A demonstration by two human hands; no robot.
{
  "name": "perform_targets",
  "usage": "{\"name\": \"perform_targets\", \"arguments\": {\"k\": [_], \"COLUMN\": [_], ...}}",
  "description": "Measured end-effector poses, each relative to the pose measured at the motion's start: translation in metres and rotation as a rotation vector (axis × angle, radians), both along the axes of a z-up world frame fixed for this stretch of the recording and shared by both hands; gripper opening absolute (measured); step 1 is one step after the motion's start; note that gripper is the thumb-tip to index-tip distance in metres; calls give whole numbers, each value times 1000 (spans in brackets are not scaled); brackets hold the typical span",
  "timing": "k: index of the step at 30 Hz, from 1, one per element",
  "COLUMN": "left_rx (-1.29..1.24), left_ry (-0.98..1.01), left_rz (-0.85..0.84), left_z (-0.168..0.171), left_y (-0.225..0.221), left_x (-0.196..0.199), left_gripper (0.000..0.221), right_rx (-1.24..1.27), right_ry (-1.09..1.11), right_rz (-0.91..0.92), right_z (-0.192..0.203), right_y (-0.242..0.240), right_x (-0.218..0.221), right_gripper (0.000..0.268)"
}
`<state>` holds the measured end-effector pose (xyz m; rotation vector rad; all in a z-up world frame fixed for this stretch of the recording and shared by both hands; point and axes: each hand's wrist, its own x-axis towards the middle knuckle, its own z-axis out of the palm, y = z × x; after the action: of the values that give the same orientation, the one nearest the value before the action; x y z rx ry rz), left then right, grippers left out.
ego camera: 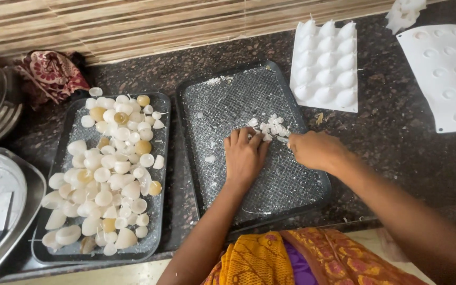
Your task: Cutting off excess wax and trimming small round candles on a tray in a workshop.
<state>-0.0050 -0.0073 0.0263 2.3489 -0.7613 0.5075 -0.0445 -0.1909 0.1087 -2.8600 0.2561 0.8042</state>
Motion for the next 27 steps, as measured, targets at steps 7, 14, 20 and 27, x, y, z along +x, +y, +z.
{"name": "perform_targets", "arguments": {"k": [7, 14, 20, 27], "left_rx": [-69, -183, -164, -54], "left_ry": [16, -8, -160, -202], "left_rz": [88, 178, 325, 685], "left_z": [-4, 22, 48, 24], "left_y": [5, 43, 109, 235], "left_x": [-3, -14, -40, -30], "left_gripper": [16, 16, 13, 17], "right_rx": [-31, 21, 171, 194], "right_ry": [50, -133, -220, -237], "right_rz": [26, 56, 255, 155], "right_z": [11, 8, -50, 3], "right_y": [2, 20, 29, 79], "right_x": [3, 8, 20, 17], "right_gripper": [34, 27, 29, 31]}}
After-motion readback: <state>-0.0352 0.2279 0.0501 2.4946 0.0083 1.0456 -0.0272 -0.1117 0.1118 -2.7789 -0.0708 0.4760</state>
